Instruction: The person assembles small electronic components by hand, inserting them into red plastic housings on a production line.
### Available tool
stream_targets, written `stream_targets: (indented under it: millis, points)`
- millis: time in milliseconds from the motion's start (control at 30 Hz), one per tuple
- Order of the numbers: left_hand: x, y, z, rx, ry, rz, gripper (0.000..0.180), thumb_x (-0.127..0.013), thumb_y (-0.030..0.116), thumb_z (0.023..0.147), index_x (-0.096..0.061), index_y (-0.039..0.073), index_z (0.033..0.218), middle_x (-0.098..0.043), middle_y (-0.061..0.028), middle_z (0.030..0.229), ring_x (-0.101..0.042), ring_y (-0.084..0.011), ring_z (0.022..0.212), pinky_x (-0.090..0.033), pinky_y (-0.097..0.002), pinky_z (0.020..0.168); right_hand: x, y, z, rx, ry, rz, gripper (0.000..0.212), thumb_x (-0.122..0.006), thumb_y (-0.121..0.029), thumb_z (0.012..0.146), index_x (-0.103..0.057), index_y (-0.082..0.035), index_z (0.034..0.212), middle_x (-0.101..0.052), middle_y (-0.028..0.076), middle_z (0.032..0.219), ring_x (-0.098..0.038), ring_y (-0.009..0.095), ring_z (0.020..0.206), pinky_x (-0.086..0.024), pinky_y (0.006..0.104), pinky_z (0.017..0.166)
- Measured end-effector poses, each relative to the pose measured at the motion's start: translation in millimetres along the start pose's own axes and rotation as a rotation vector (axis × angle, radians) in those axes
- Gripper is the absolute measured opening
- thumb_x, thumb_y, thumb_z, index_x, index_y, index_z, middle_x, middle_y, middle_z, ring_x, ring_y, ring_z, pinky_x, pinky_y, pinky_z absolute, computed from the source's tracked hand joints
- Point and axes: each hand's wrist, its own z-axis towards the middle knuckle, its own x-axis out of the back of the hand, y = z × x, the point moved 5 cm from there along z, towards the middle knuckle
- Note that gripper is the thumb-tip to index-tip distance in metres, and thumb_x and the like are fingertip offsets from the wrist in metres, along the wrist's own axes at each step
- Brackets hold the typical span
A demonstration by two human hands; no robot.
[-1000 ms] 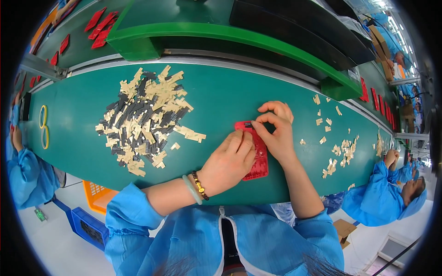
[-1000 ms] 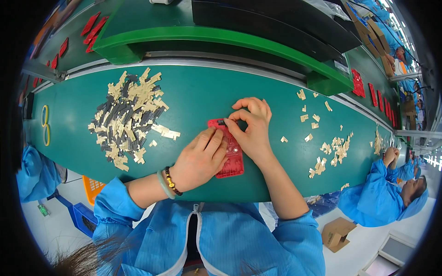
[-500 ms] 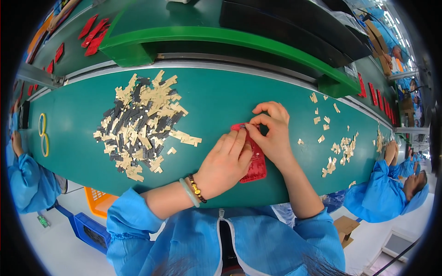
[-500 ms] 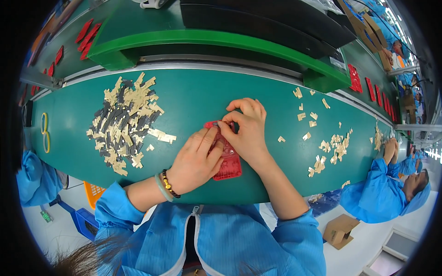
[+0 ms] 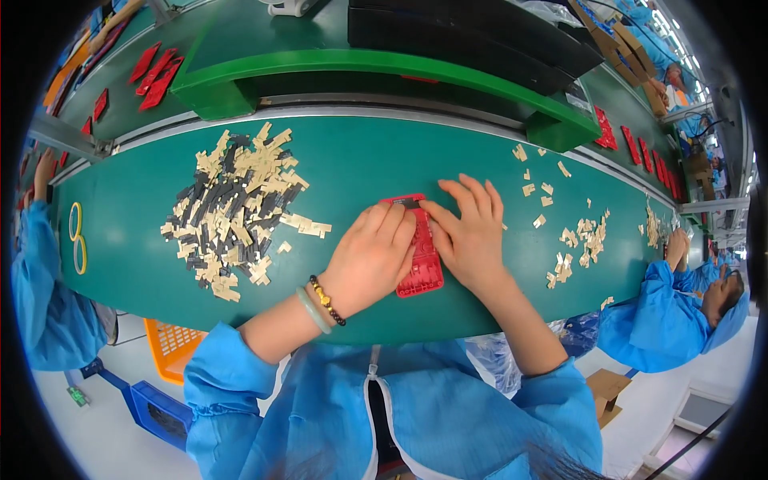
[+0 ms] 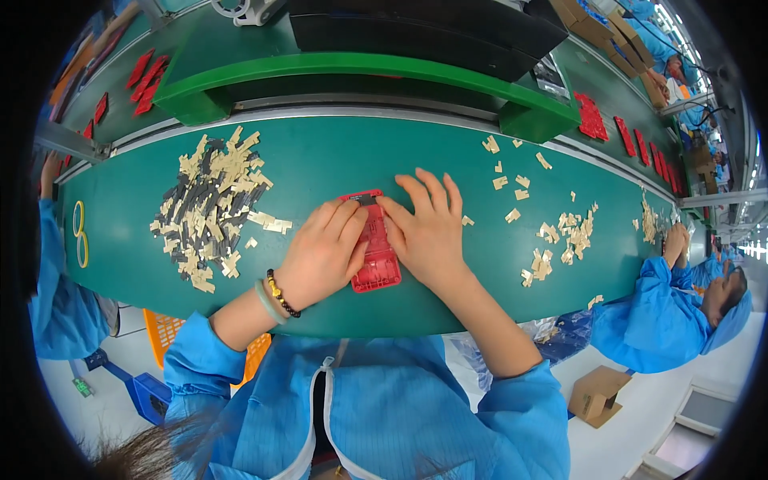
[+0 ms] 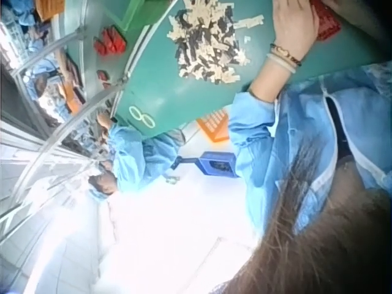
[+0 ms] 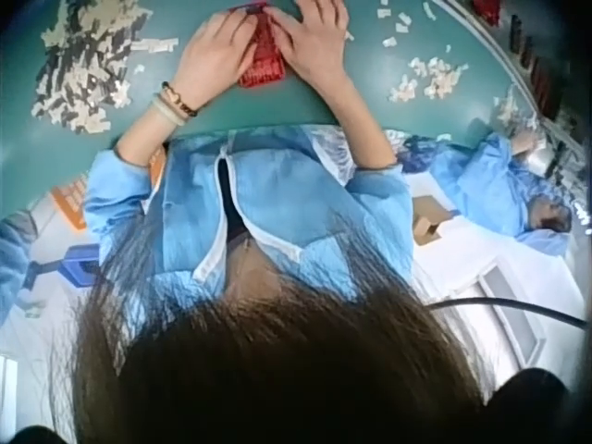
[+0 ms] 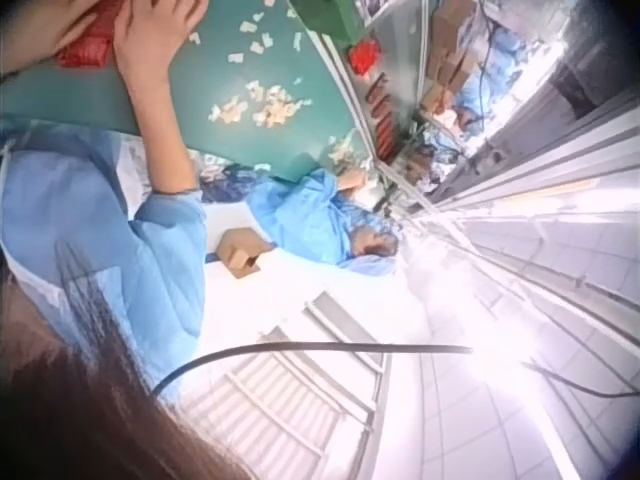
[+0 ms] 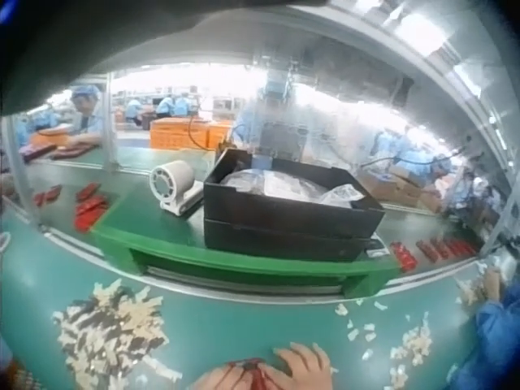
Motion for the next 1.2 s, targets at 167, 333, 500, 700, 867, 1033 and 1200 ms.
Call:
stream_targets:
  millis: [167, 333, 500, 700, 867, 1033, 1200]
  points:
    - [-13, -2, 12, 0.000, -0.113, 0.185, 0.039, -0.062, 0.016, 0.080, -0.056, -0.006, 0.111, -0.055, -0.0126, 0.101, -0.051, -0.0268, 0.096, -0.045, -0.0354, 0.083, 21, -20, -35, 0.038, -0.052, 0.275, 0.030, -0.071, -0.020, 0.074, -0.064, -0.010, 0.101, -0.055, 0.008, 0.116, -0.050, 0.029, 0.111, -0.039, 0.0469, 0.090]
    - [-22, -3, 15, 0.003, -0.107, 0.291, 0.039, -0.061, 0.019, 0.080, -0.058, -0.005, 0.110, -0.054, -0.0100, 0.100, -0.051, -0.0241, 0.092, -0.043, -0.0330, 0.079, 12, -38, -46, 0.158, -0.133, 0.401, 0.029, -0.075, -0.020, 0.069, -0.063, -0.011, 0.094, -0.058, 0.006, 0.109, -0.056, 0.026, 0.102, -0.043, 0.0375, 0.082]
    - [-3, -8, 17, 0.042, -0.107, 0.200, 0.048, -0.065, 0.022, 0.078, -0.054, -0.002, 0.119, -0.053, -0.0128, 0.116, -0.049, -0.0285, 0.107, -0.041, -0.0383, 0.090, 15, -35, -43, 0.212, -0.111, 0.500, 0.024, -0.074, -0.015, 0.071, -0.062, -0.007, 0.091, -0.059, 0.006, 0.105, -0.057, 0.027, 0.100, -0.047, 0.0367, 0.081]
    - [70, -72, -49, 0.307, -0.073, 0.174, 0.058, -0.073, 0.005, 0.068, -0.054, 0.007, 0.123, -0.050, -0.0151, 0.119, -0.047, -0.0347, 0.112, -0.038, -0.0432, 0.094, 11, 34, 27, 0.142, 0.123, 0.311, 0.030, -0.070, -0.013, 0.075, -0.059, -0.001, 0.100, -0.057, 0.012, 0.109, -0.054, 0.030, 0.106, -0.046, 0.0404, 0.089]
    - [73, -83, -49, 0.369, -0.153, -0.005, 0.021, -0.068, -0.002, 0.066, -0.054, 0.003, 0.080, -0.048, -0.0120, 0.088, -0.046, -0.0325, 0.091, -0.037, -0.0405, 0.084, -49, 113, 100, -0.191, 0.031, 0.019, 0.048, -0.067, -0.016, 0.074, -0.056, -0.001, 0.118, -0.050, 0.018, 0.126, -0.040, 0.035, 0.123, -0.027, 0.0476, 0.108]
    - [73, -79, -44, 0.243, -0.082, -0.013, 0.017, -0.063, -0.004, 0.073, -0.056, 0.001, 0.087, -0.053, -0.0127, 0.091, -0.050, -0.0306, 0.090, -0.039, -0.0379, 0.082, 4, 120, 15, 0.060, -0.042, -0.107, 0.016, -0.064, -0.015, 0.065, -0.063, -0.011, 0.081, -0.062, 0.005, 0.090, -0.059, 0.024, 0.093, -0.046, 0.0381, 0.079]
    - [80, -96, -66, 0.440, 0.171, -0.033, 0.011, -0.054, -0.006, 0.082, -0.053, 0.000, 0.091, -0.053, -0.0140, 0.089, -0.052, -0.0316, 0.089, -0.042, -0.0358, 0.081, 61, 265, -18, -0.454, 0.391, -0.146, 0.018, -0.052, 0.003, 0.071, -0.062, -0.009, 0.081, -0.062, 0.009, 0.081, -0.062, 0.028, 0.079, -0.049, 0.0394, 0.068]
